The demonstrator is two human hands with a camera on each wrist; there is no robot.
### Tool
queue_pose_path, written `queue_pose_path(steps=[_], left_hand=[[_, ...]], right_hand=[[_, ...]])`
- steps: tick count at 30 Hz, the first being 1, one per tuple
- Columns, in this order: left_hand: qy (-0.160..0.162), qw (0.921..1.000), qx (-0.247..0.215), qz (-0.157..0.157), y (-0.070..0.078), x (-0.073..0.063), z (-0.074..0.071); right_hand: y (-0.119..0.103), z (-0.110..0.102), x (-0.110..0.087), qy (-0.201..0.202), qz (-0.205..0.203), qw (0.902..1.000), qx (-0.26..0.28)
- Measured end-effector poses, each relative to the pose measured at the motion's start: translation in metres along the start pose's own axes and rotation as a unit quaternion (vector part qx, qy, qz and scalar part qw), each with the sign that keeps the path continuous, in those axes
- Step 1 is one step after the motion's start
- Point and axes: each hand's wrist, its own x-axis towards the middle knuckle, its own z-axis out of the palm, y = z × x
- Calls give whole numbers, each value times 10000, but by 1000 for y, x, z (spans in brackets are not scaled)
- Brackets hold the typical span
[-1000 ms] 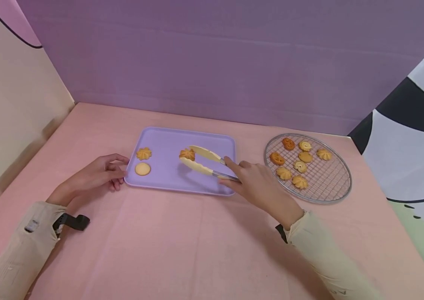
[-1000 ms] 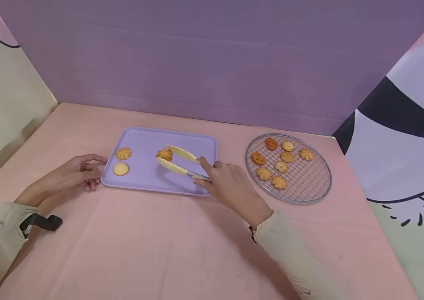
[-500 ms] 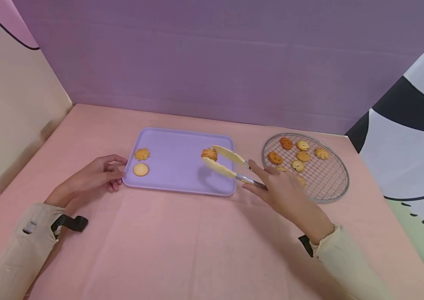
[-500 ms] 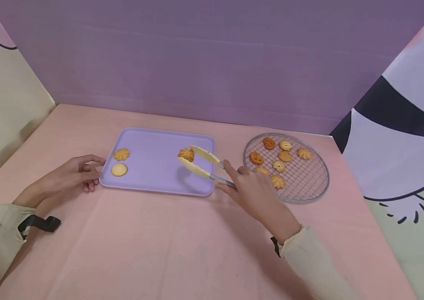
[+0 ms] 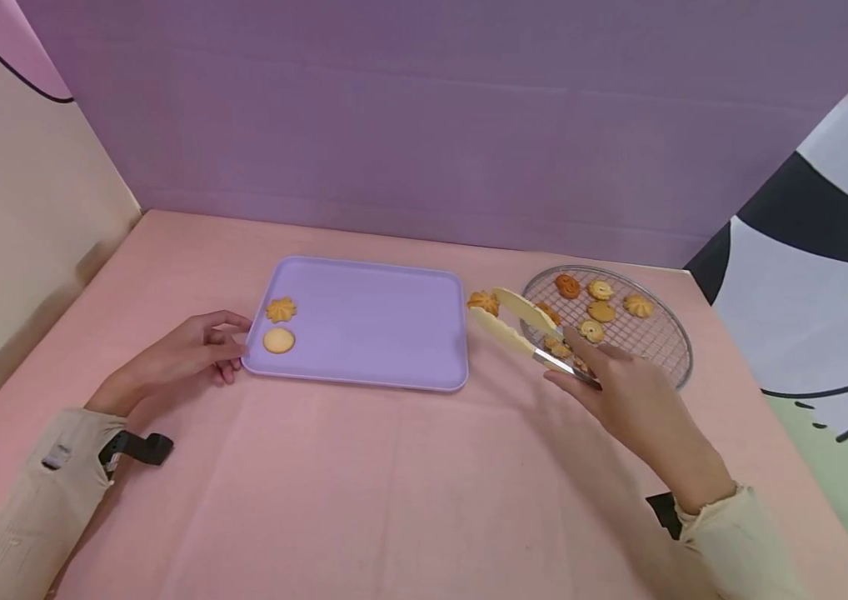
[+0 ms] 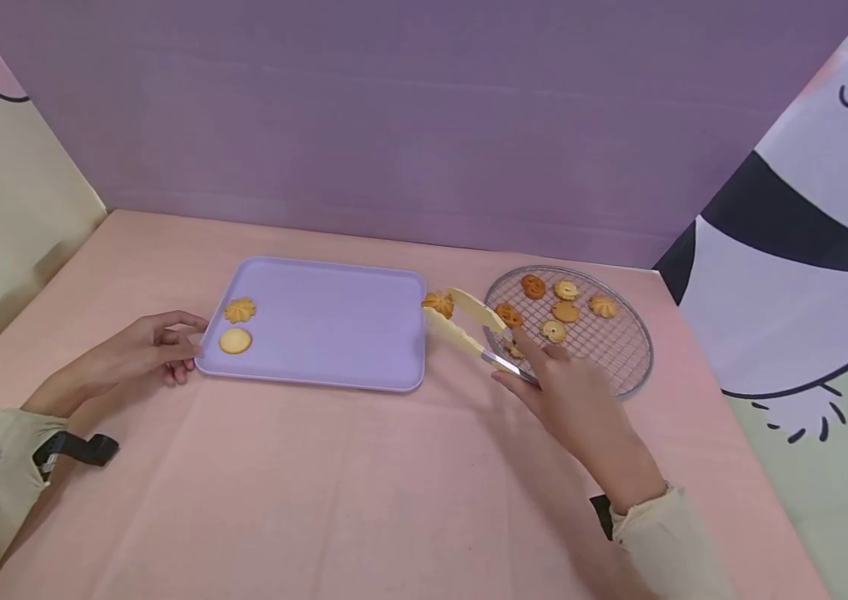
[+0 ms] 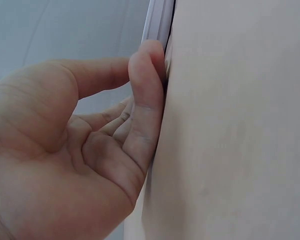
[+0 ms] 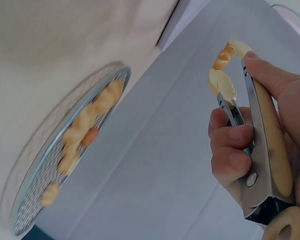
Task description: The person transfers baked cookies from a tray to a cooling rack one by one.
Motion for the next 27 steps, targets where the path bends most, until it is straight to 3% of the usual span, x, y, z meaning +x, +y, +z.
queue_pose_path(steps=[9,27], left_hand=[[-3,10000,-20,44,-1,1,0],[-4,10000,-24,-18,-2,1,-1]], right_hand=[[27,-10,-14,163,505,9983,-221],[80,-7,-33,412,1154,9924,-86]])
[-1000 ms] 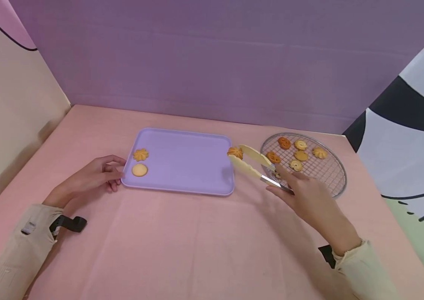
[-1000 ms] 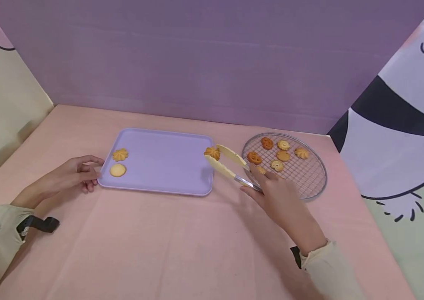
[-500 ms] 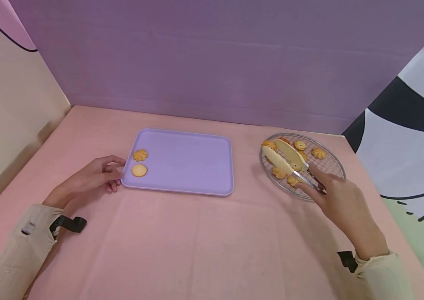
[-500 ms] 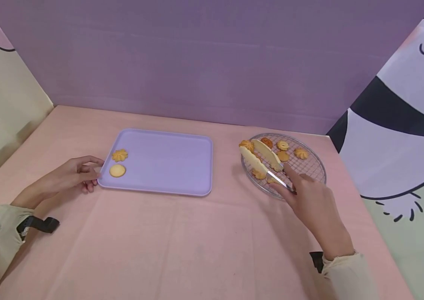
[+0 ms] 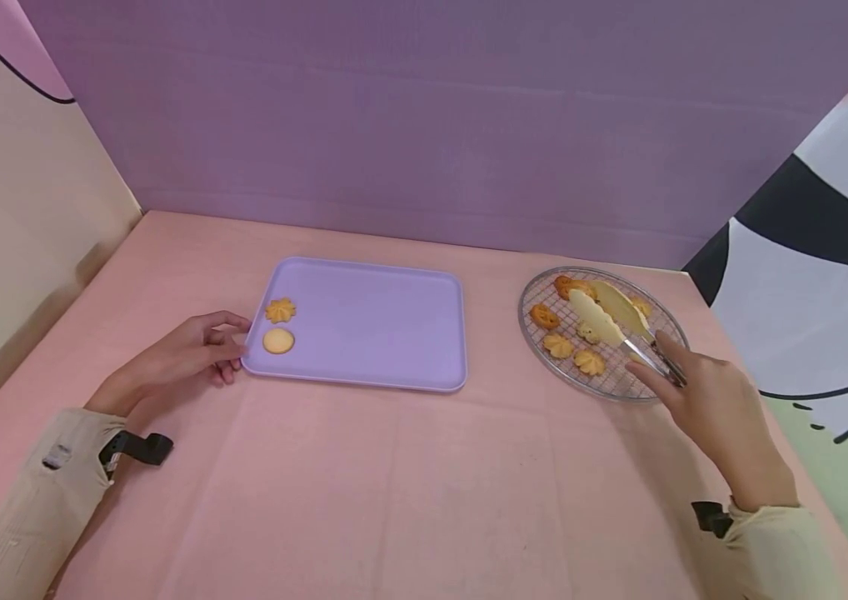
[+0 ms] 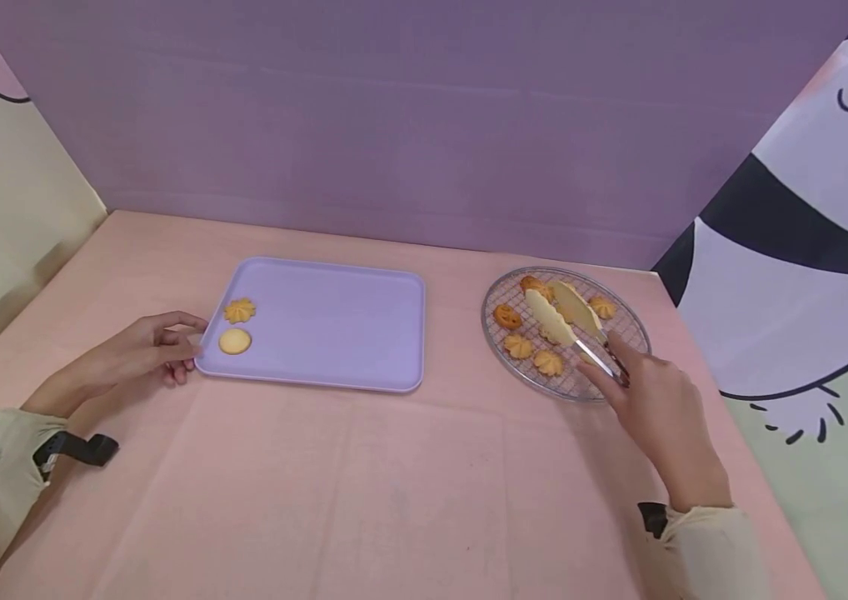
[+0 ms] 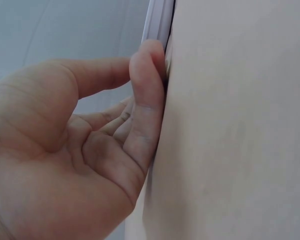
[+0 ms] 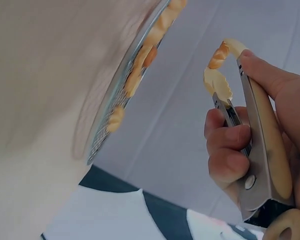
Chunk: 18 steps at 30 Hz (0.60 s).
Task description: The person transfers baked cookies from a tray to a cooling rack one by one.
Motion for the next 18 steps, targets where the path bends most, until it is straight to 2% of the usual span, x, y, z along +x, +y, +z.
queue_pose_path(steps=[11,18], left_hand=[[-18,10000,-50,63,4,-3,1],[-19,10000,-8,71,3,-2,0]], right_hand=[[32,1,-5,-614,593,9963,-76],[45,2,-9,-987,1003,9899,-158]])
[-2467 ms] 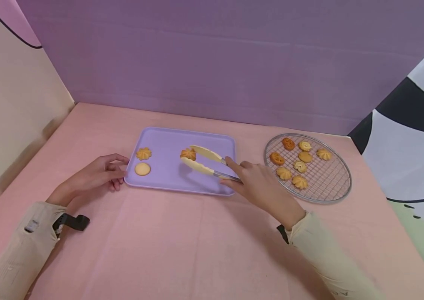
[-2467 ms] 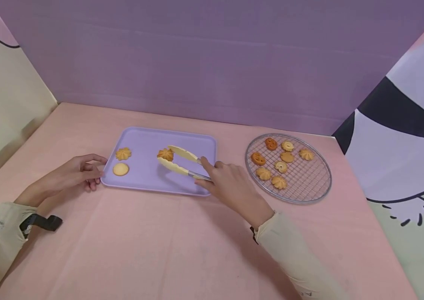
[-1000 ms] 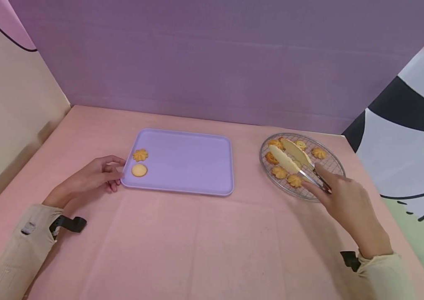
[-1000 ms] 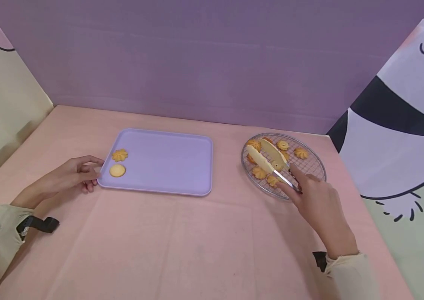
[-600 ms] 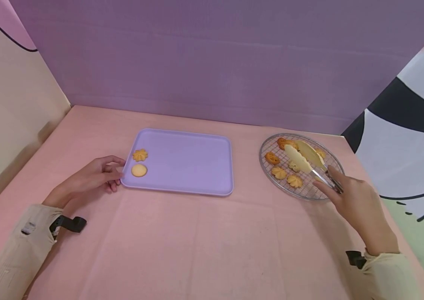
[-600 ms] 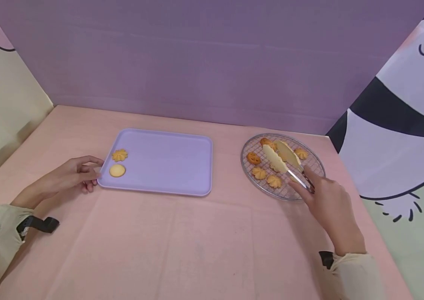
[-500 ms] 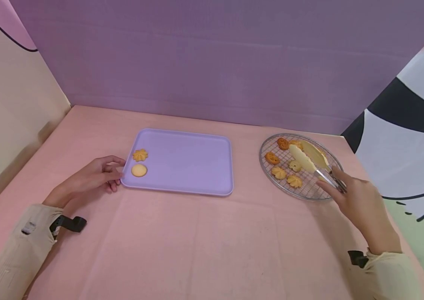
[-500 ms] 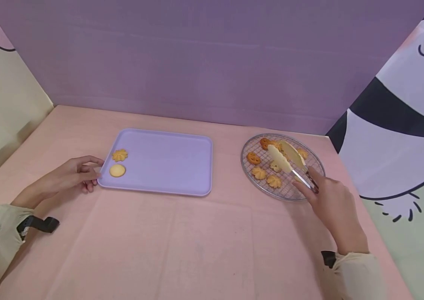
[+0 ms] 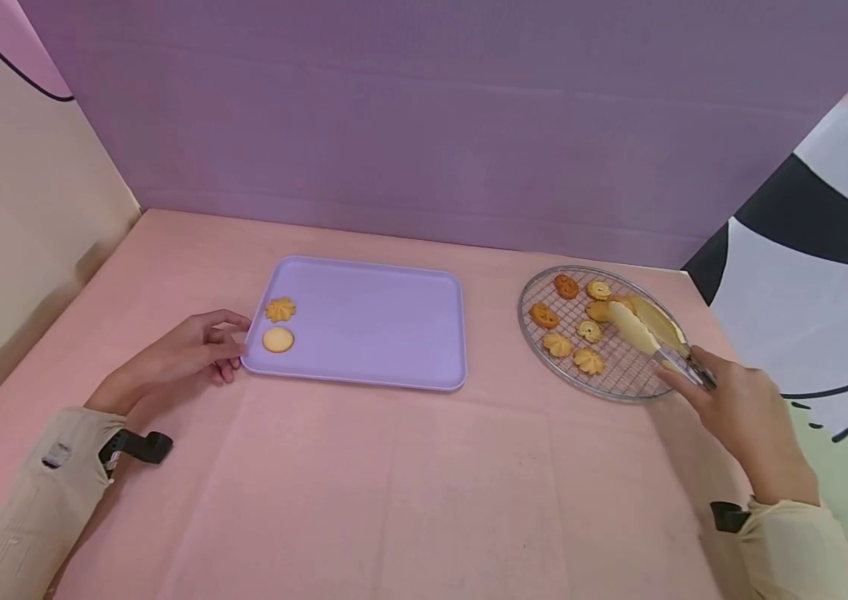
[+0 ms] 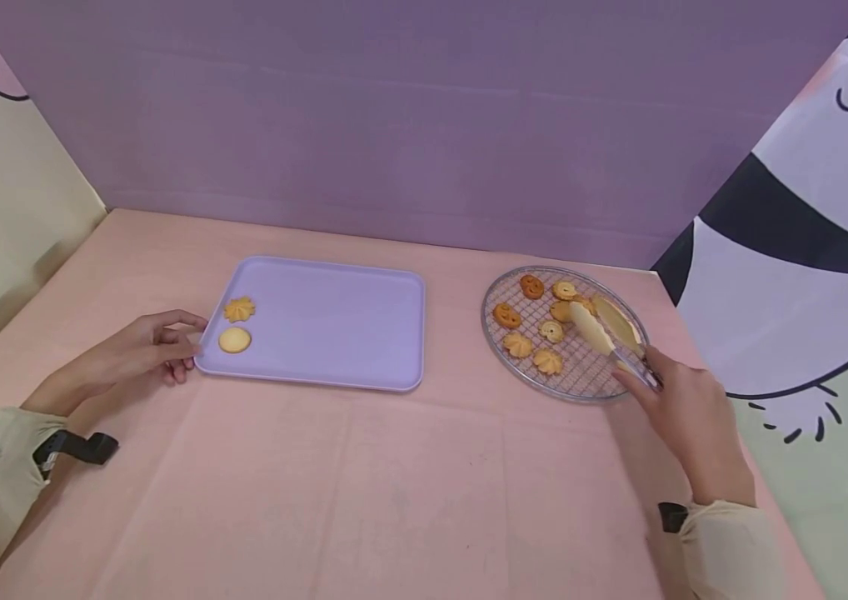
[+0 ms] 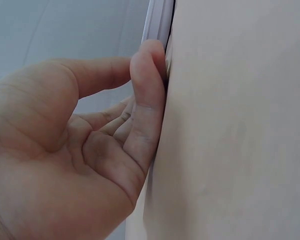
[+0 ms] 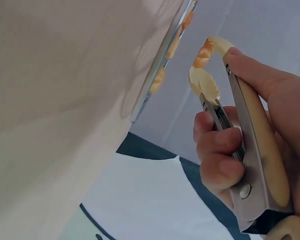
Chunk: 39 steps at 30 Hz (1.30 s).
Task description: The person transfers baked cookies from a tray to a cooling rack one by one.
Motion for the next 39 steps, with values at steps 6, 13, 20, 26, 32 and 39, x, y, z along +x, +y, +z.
queue_pose_path(steps=[6,13,20,26,32,39], left_hand=[[-33,10000,17,-36,0,0,0],[-13,10000,35,41,0,0,0],[2,10000,58,-61,-1,1,0],[-10,10000,78,-26,2,0,-1],[-34,9998,78,152,1,0,-1],[-37,9994,115,314,-3,0,0]], right_hand=[[7,1,0,-211,156,9997,13],[12,3,-2,-235,181,9996,-19],[17,4,-2,-290,224,9993,-103],[19,0,-5,-504,406,9977,-178],[20,-1,-5,-675,617,9956,-222],[20,1,-5,-641,595,9959,-229]])
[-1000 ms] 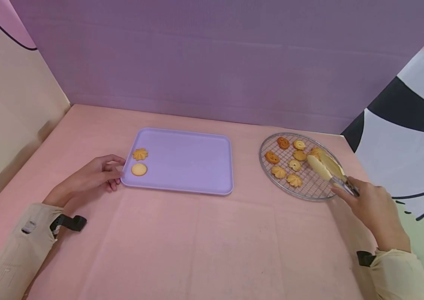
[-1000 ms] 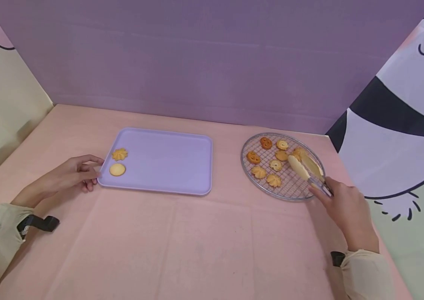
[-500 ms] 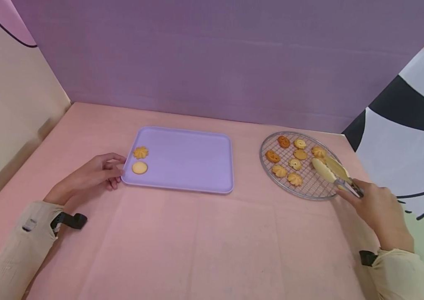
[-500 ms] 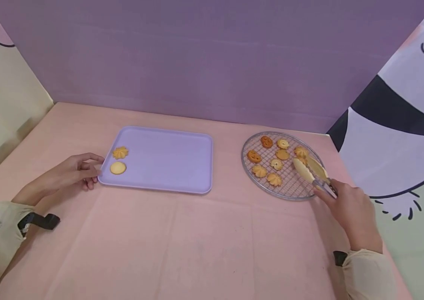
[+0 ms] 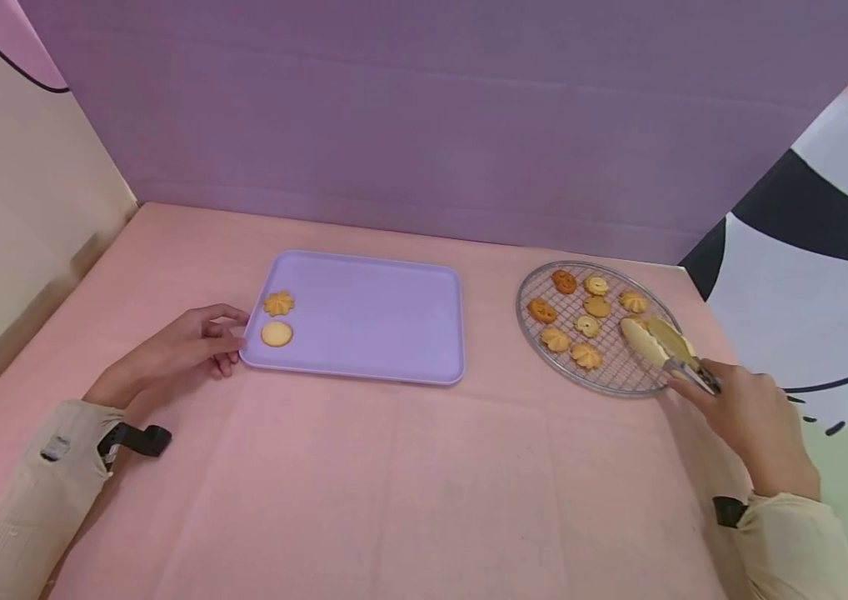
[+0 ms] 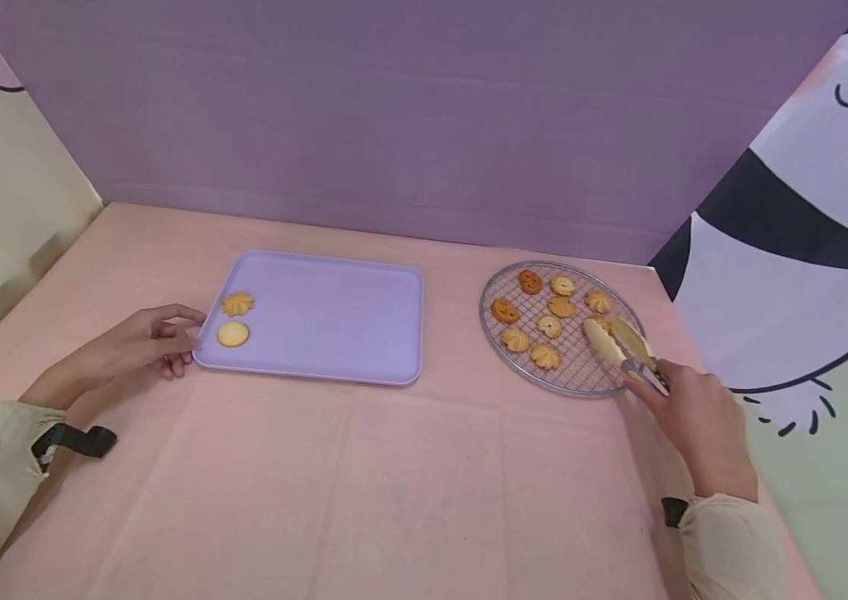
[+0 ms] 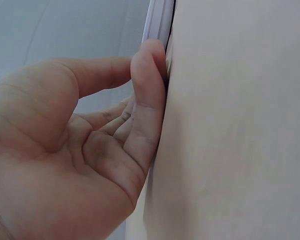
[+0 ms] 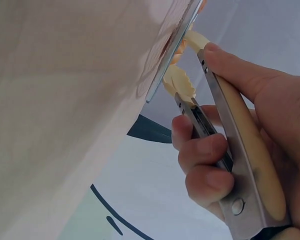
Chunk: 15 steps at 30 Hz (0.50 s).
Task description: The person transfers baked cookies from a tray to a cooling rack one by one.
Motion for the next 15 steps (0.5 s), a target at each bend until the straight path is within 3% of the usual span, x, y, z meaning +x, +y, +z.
queue_pose_path(steps=[9,15], left_hand=[[26,9995,85,-315,3,1,-2],[39,9996,69,-283,3,1,-1]], right_hand=[[-3,-2,-2,-43,111,9999,32],[-5,-5,-4,13,112,9999,19]])
